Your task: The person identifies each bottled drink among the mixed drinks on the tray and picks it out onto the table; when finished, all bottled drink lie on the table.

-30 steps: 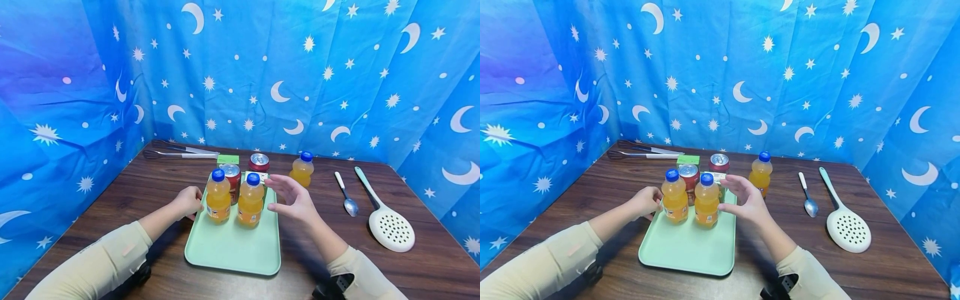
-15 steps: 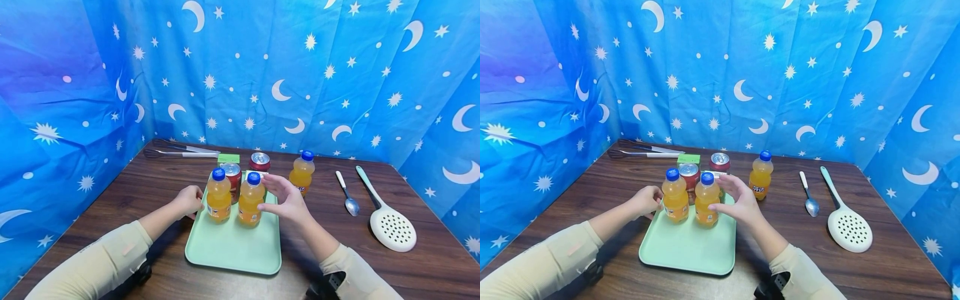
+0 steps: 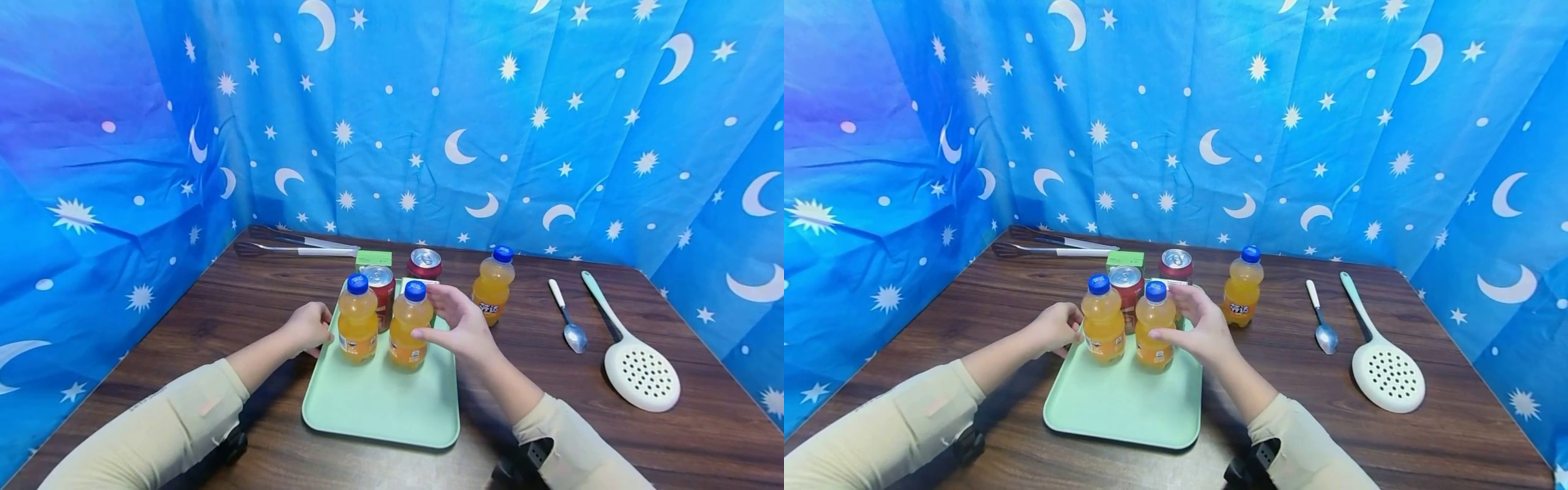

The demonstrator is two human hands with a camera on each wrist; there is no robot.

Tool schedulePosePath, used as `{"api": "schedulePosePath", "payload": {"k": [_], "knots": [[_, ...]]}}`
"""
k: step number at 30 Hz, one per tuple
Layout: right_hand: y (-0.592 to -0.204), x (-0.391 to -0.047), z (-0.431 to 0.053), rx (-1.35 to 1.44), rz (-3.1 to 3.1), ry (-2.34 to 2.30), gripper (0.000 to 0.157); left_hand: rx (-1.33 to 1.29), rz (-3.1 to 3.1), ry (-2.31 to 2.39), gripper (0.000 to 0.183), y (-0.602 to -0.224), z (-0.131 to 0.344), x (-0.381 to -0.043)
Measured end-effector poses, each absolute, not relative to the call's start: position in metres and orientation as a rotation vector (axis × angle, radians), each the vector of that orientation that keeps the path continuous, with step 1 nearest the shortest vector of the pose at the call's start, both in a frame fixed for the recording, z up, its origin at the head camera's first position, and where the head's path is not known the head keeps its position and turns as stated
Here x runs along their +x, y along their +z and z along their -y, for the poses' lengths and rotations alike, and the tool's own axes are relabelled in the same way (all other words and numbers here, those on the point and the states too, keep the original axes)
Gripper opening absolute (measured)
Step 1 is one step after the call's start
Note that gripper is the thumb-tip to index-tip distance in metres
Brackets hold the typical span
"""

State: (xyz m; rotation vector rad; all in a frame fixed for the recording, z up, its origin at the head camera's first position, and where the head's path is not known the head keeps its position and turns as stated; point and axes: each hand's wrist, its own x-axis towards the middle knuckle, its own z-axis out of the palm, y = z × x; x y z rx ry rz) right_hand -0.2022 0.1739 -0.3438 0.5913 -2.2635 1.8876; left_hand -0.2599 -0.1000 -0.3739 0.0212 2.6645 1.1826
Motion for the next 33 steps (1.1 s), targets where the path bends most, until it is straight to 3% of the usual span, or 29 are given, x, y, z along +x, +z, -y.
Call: {"api": "schedulePosePath", "payload": {"k": [20, 33], "knots": [[-0.354, -0.199, -0.152, 0.334, 2.262, 1.898, 0.065, 0.029, -2.654, 1.186, 0.028, -0.374, 0.101, -0.260], [-0.357, -0.197, -0.145, 0.326, 2.225, 1.836, 0.065, 0.053, -2.650, 1.200, 0.026, -0.372, 0.100, -0.259]]}}
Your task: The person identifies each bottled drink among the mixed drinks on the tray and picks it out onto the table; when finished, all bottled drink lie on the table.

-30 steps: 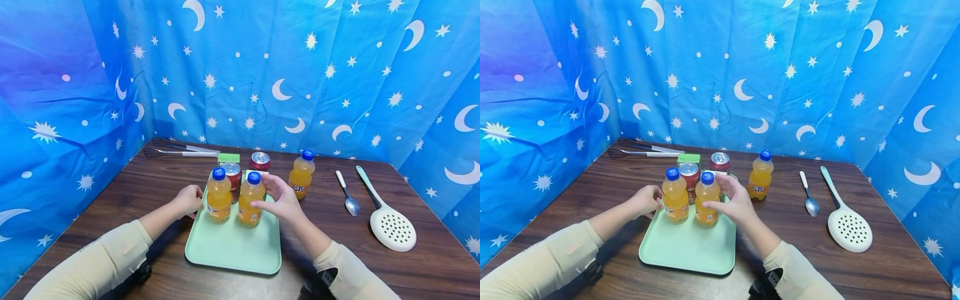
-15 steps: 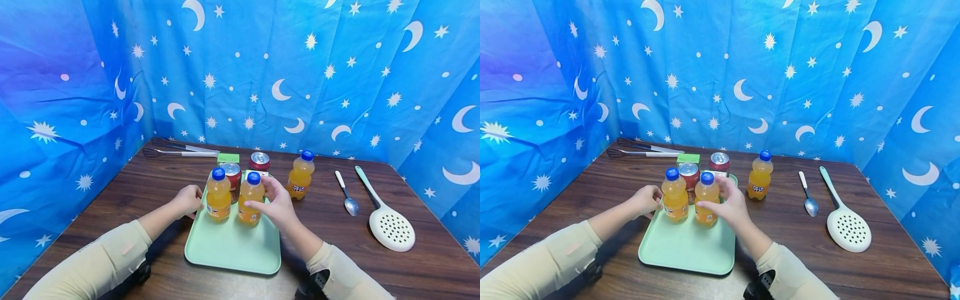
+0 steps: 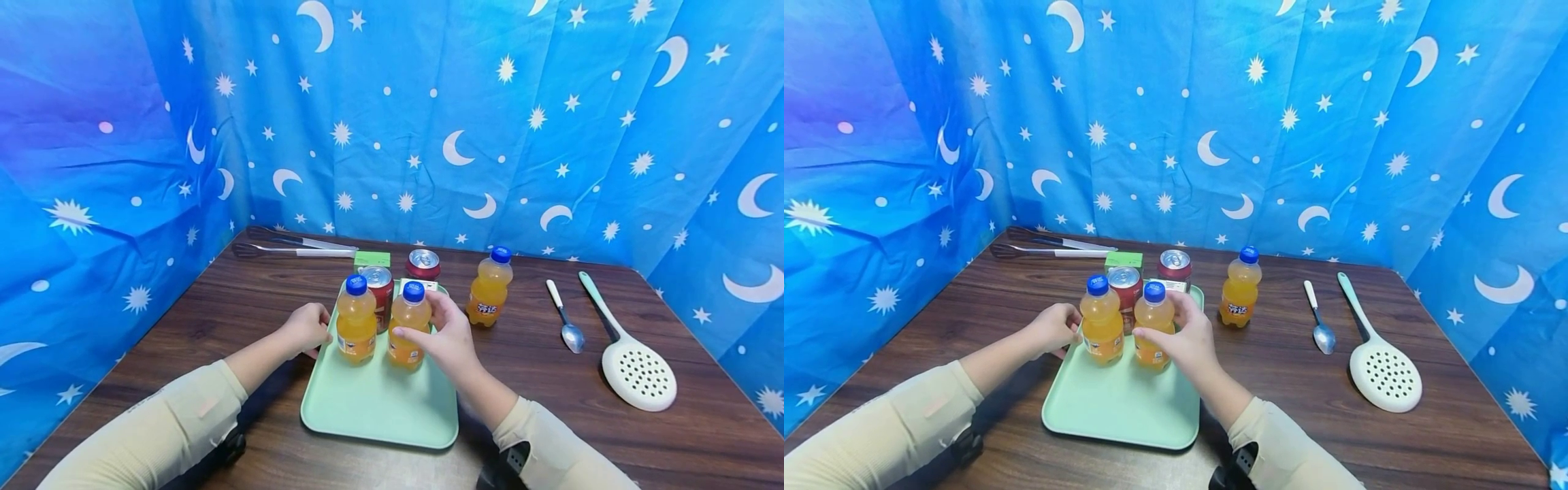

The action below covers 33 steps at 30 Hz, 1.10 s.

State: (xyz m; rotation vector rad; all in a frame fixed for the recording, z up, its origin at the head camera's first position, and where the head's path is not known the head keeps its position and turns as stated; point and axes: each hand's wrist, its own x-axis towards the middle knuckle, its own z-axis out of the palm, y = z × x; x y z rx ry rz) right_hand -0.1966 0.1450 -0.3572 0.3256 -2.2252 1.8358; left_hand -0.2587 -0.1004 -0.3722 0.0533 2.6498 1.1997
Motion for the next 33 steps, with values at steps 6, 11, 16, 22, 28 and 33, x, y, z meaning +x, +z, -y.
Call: {"api": "schedulePosePath", "payload": {"k": [6, 11, 16, 22, 28, 33], "knots": [[-0.347, -0.189, -0.142, 0.314, 2.219, 1.876, 0.061, 0.050, -2.656, 1.185, 0.026, -0.373, 0.101, -0.259], [-0.333, -0.178, -0.138, 0.313, 2.219, 1.884, 0.057, 0.049, -2.655, 1.184, 0.027, -0.372, 0.101, -0.258], [-0.344, -0.187, -0.142, 0.325, 2.202, 1.898, 0.059, 0.054, -2.653, 1.183, 0.027, -0.371, 0.101, -0.258], [-0.355, -0.195, -0.145, 0.347, 2.174, 1.895, 0.060, 0.038, -2.652, 1.184, 0.027, -0.370, 0.100, -0.258], [-0.354, -0.193, -0.146, 0.379, 2.142, 1.895, 0.059, 0.048, -2.658, 1.171, 0.027, -0.371, 0.101, -0.257], [-0.351, -0.191, -0.148, 0.374, 2.151, 1.911, 0.060, 0.052, -2.658, 1.186, 0.027, -0.369, 0.100, -0.256]]}}
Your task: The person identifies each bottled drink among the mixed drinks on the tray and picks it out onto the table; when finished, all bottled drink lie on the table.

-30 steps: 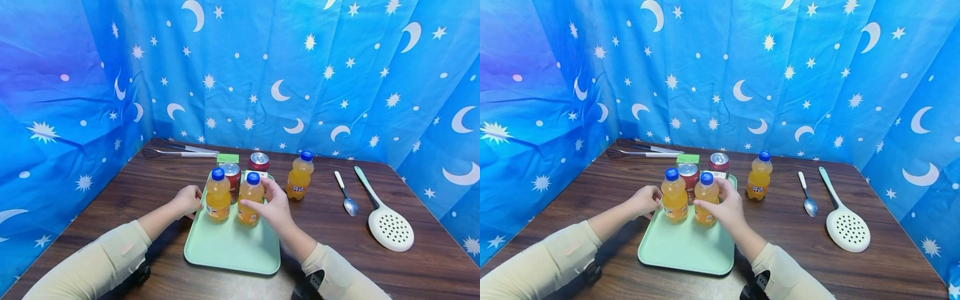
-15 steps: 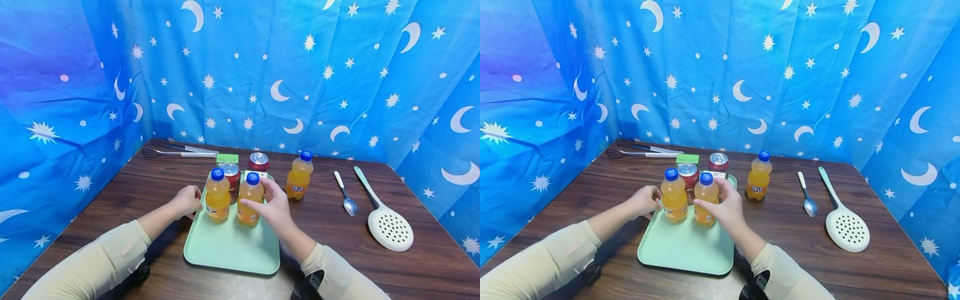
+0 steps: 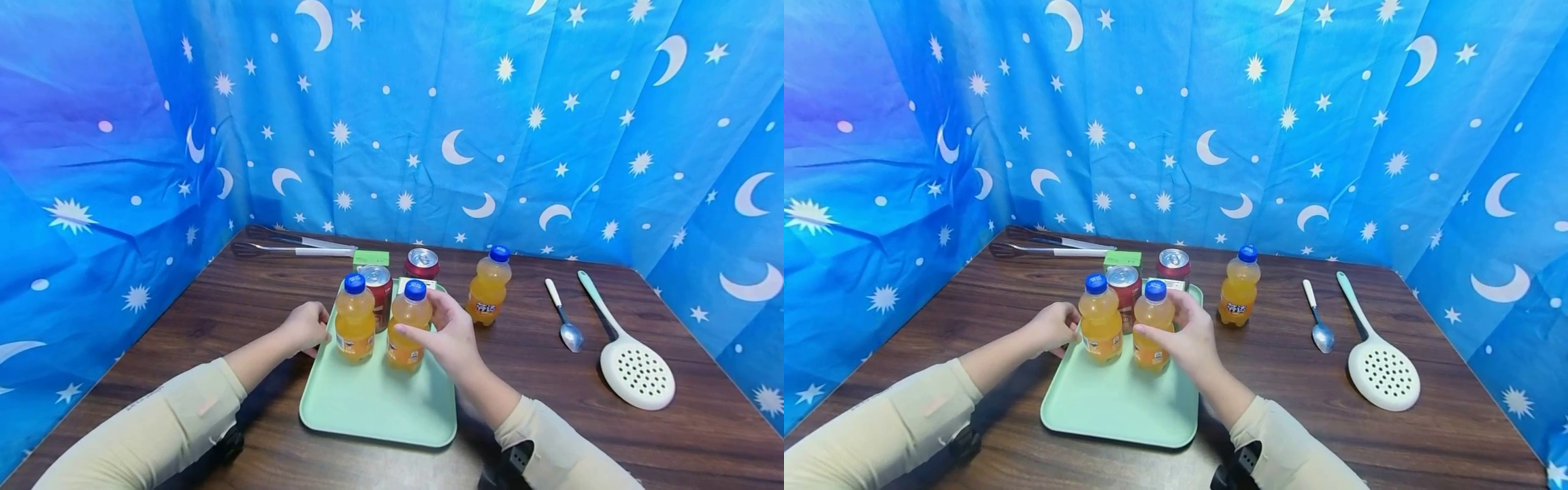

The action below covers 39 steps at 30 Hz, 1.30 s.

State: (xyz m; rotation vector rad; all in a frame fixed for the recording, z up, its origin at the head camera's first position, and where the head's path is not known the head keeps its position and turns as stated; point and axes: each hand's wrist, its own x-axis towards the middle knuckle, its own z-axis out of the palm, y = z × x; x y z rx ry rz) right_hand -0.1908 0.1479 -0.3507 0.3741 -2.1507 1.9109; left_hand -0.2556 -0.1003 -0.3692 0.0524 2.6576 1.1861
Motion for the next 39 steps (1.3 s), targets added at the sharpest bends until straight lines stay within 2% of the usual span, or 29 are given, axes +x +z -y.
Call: {"api": "schedulePosePath", "payload": {"k": [24, 39], "knots": [[-0.344, -0.178, -0.160, 0.473, 2.086, 1.942, 0.058, 0.056, -2.670, 1.149, 0.026, -0.371, 0.100, -0.258], [-0.340, -0.168, -0.172, 0.419, 2.117, 1.894, 0.057, 0.072, -2.671, 1.146, 0.025, -0.369, 0.100, -0.257]]}}
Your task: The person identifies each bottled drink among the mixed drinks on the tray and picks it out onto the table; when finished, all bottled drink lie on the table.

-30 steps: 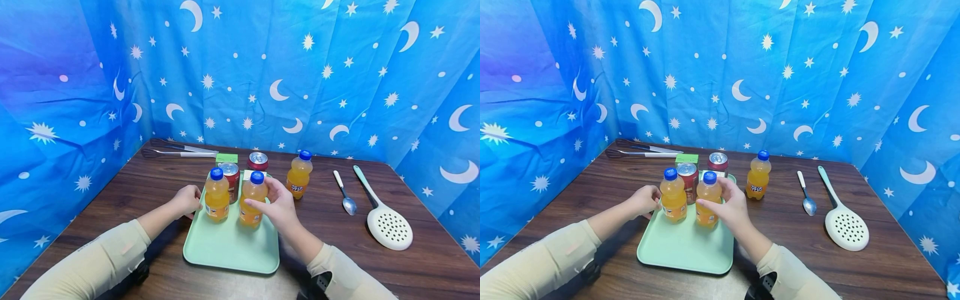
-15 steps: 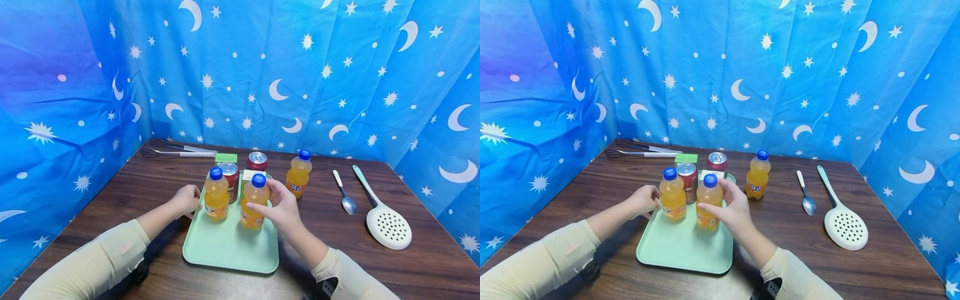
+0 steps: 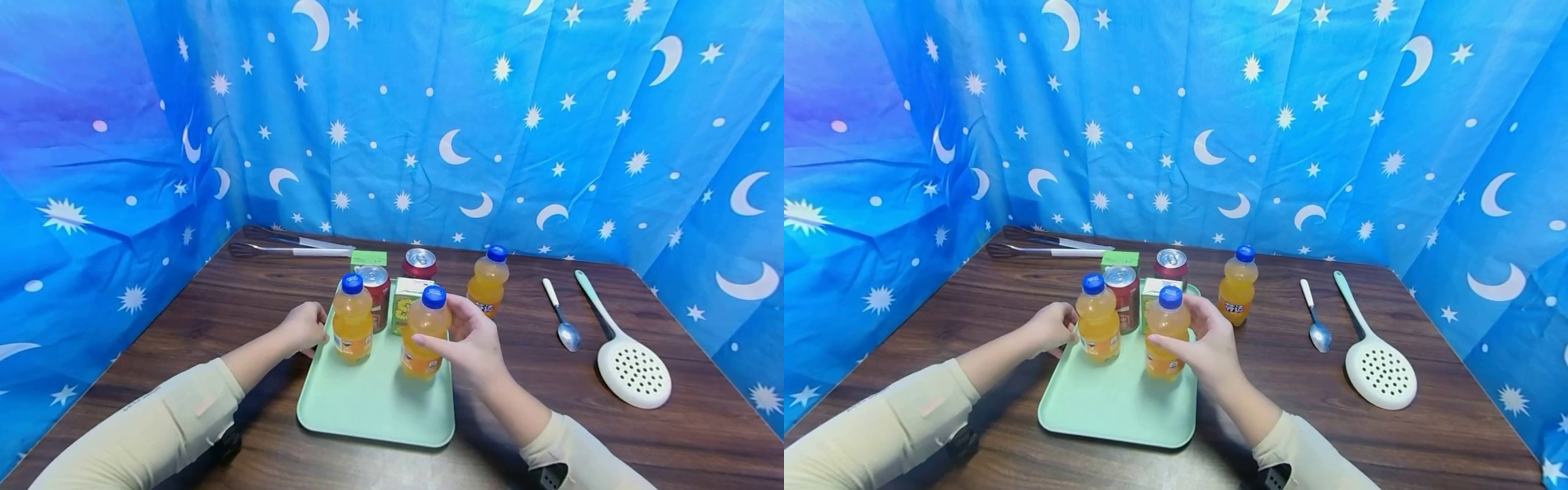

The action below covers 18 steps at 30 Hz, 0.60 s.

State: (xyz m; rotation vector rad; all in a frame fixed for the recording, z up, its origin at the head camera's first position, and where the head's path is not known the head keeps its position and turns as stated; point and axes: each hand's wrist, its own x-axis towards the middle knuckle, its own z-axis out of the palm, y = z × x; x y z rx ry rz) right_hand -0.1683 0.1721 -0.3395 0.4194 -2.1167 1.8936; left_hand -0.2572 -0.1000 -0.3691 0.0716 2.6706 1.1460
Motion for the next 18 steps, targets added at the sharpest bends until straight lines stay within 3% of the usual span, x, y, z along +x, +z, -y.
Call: {"api": "schedulePosePath", "payload": {"k": [18], "knots": [[-0.321, -0.156, -0.198, 0.375, 2.110, 1.831, 0.060, 0.052, -2.660, 1.144, 0.025, -0.368, 0.100, -0.256]]}}
